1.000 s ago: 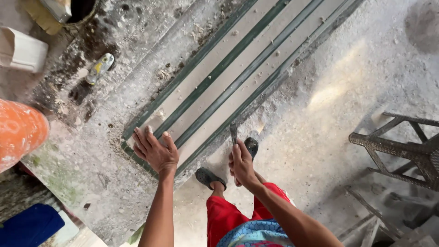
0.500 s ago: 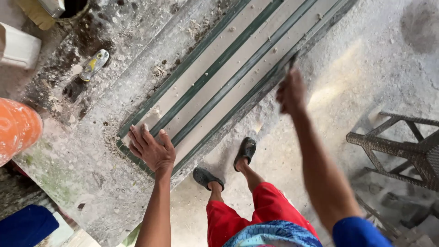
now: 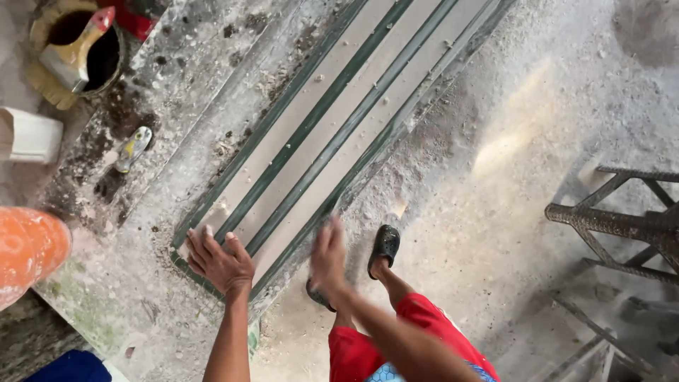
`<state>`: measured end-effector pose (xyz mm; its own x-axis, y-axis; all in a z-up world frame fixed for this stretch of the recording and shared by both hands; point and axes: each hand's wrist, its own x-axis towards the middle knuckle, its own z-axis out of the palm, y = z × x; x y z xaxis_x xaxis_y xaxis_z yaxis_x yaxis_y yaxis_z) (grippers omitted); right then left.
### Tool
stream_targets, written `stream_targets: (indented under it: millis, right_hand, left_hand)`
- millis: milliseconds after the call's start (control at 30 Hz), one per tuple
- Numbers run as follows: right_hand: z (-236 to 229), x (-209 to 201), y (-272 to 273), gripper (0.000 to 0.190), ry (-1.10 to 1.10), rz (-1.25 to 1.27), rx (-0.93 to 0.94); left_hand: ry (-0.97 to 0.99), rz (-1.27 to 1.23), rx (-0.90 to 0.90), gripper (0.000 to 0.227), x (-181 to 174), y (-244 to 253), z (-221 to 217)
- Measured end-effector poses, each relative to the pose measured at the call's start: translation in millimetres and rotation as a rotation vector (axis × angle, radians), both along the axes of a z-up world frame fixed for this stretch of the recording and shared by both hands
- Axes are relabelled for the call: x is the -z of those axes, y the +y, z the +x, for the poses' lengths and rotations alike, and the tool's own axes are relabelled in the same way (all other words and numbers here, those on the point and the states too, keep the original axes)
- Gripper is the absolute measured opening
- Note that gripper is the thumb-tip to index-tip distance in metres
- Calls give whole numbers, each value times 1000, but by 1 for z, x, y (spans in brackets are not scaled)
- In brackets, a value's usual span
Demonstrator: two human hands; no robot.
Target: Scraping dried residue or adhesive off construction profiles using a metal hand scraper.
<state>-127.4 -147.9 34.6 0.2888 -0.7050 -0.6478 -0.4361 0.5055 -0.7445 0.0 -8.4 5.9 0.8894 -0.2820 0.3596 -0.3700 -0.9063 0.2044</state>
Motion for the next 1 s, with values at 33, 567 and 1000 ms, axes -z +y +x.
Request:
stream_targets:
  millis: [33, 567, 1000]
  right_hand:
    - [8, -4, -48, 50, -67, 77, -18]
    - [-78, 22, -158, 40, -321, -1001, -819]
    - [-49, 64, -327, 35, -224, -1288, -758]
  left_hand:
    - [-19, 18, 23, 49, 0, -1, 4]
    - [111, -32, 60, 51, 4, -116, 22]
    - [164, 2, 142, 62, 0, -233, 11]
